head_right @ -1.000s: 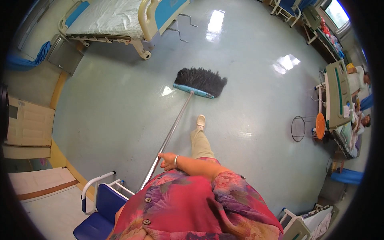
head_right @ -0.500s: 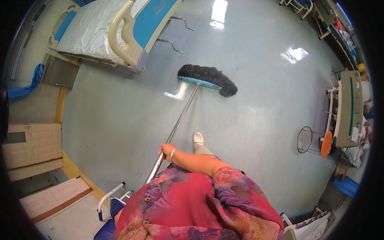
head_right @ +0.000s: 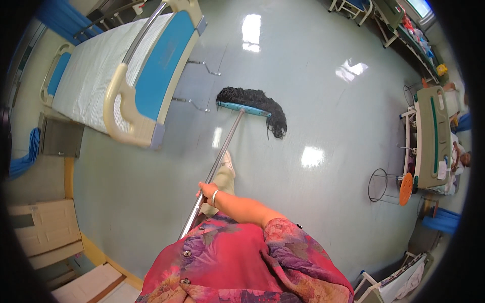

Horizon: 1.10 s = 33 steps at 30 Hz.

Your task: The person sweeps the hospital room floor using a dust mop, pushing it across the floor around the beds and chairs.

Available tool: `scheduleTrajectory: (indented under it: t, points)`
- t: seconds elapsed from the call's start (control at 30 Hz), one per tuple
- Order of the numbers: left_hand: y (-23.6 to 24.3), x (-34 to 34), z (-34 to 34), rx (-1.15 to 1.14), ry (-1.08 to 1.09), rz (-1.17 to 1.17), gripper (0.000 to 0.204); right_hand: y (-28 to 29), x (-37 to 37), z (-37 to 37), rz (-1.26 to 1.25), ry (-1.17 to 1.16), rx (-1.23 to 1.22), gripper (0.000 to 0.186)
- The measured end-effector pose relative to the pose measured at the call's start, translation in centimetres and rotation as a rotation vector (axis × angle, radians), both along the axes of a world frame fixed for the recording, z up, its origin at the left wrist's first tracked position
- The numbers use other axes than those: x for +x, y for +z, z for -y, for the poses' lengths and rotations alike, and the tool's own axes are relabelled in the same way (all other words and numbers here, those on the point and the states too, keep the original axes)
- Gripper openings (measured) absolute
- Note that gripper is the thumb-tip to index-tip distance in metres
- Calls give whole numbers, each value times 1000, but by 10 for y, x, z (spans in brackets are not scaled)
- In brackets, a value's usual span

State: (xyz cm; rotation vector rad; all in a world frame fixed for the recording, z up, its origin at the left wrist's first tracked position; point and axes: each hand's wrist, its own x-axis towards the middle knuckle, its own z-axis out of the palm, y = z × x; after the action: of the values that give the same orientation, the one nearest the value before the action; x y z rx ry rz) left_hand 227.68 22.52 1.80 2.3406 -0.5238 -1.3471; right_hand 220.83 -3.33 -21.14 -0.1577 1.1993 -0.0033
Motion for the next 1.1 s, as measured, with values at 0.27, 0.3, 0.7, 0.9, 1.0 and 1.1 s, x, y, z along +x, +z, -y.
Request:
scheduleTrajectory:
  t: [0.27, 0.3, 0.7, 0.9, 1.0, 1.1]
  points:
    - [-23, 78, 145, -30, -94, -29, 19, -10, 50, 160, -89, -25, 23, 20]
    - [-23, 85, 159, -27, -103, -28, 19, -10, 55, 176, -92, -28, 19, 20]
    - [-67, 146, 389, -10, -221, 39, 14, -12, 84, 378, -32, -14, 47, 15]
    - [-99, 150, 528, 41, -261, 85, 12, -24, 83, 528, -34, 8, 46, 14]
    - [-108, 150, 603, 59, -277, 111, 11, -21, 77, 609, 61, 18, -39, 18]
    - [-114, 149, 673, 69, -303, 127, 10, 2, 66, 670, 143, -16, -19, 21]
